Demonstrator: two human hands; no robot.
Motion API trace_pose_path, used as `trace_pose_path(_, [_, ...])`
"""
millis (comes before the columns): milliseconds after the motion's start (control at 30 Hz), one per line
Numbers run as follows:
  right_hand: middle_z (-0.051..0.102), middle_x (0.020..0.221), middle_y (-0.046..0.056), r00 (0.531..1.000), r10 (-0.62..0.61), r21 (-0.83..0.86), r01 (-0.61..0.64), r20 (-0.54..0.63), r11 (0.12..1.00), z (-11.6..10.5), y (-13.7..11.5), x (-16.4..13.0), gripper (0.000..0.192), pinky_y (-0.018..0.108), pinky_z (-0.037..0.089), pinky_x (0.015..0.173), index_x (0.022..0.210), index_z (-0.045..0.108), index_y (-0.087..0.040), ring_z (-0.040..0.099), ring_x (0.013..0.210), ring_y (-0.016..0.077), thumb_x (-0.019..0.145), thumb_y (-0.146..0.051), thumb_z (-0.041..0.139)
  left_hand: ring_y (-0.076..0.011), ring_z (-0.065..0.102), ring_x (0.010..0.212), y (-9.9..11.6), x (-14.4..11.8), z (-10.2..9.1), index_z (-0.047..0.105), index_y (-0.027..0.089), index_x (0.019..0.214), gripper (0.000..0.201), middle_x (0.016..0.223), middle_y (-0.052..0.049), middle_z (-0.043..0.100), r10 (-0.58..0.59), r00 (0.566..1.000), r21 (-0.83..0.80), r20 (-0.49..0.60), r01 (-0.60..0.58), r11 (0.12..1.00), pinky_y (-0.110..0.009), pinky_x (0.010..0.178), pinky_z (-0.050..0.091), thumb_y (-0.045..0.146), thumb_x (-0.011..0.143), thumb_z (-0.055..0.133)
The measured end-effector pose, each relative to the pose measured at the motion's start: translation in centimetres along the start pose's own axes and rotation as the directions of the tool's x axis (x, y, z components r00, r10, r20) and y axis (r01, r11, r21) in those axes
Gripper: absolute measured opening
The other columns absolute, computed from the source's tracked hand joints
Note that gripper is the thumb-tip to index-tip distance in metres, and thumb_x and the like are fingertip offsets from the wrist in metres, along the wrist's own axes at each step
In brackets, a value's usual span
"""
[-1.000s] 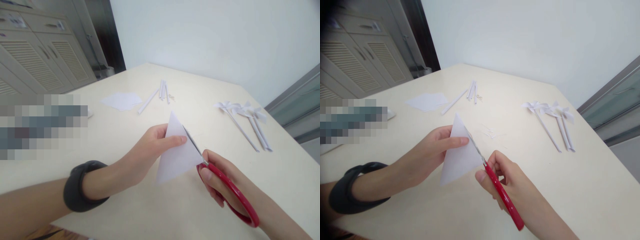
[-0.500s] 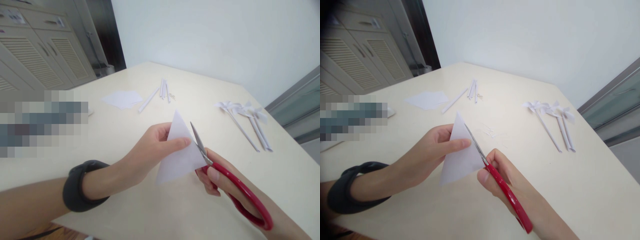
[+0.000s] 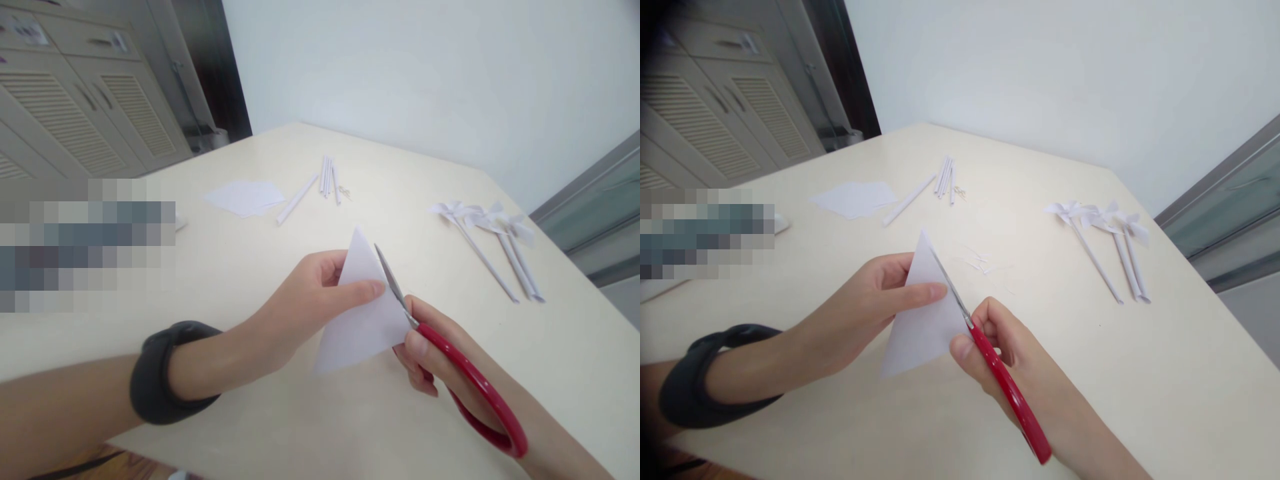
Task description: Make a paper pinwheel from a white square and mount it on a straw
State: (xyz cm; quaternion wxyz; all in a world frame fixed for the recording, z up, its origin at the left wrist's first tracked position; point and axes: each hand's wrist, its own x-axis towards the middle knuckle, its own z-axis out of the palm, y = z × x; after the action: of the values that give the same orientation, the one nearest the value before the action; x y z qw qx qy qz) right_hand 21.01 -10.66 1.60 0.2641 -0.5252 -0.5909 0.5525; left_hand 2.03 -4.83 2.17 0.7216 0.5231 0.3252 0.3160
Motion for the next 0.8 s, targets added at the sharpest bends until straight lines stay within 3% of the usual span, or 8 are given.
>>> trace_pose_path(467, [0.036, 0.052, -0.005, 0.996, 0.081, 0.065, -0.084, 0.044, 0.994, 0.33, -0.48, 0.12, 0.044, 0.024, 0.025, 0.046, 0.071, 0.031, -0.023, 0.032, 0.05, 0.0115, 0.084, -0.064, 0.042, -0.0253, 0.063, 0.087, 0.24, -0.11, 0.16, 0.06, 0.018, 0.089, 0.028, 0.092, -0.005, 0.066, -0.002, 1.0, 0.025, -0.017, 0.003, 1.0, -0.038, 0.077, 0.05, 0.044, 0.079, 0.064])
trace_pose_path(800, [0.032, 0.051, -0.008, 0.997, 0.061, 0.102, -0.066, 0.052, 0.993, 0.45, -0.45, -0.04, 0.04, 0.026, 0.024, 0.048, 0.074, 0.032, -0.023, 0.029, 0.046, 0.0096, 0.086, -0.06, 0.043, -0.027, 0.064, 0.089, 0.17, -0.1, 0.14, 0.063, 0.017, 0.091, 0.02, 0.094, -0.007, 0.069, -0.012, 0.999, 0.028, -0.05, 0.014, 1.0, -0.037, 0.075, 0.051, 0.034, 0.081, 0.061])
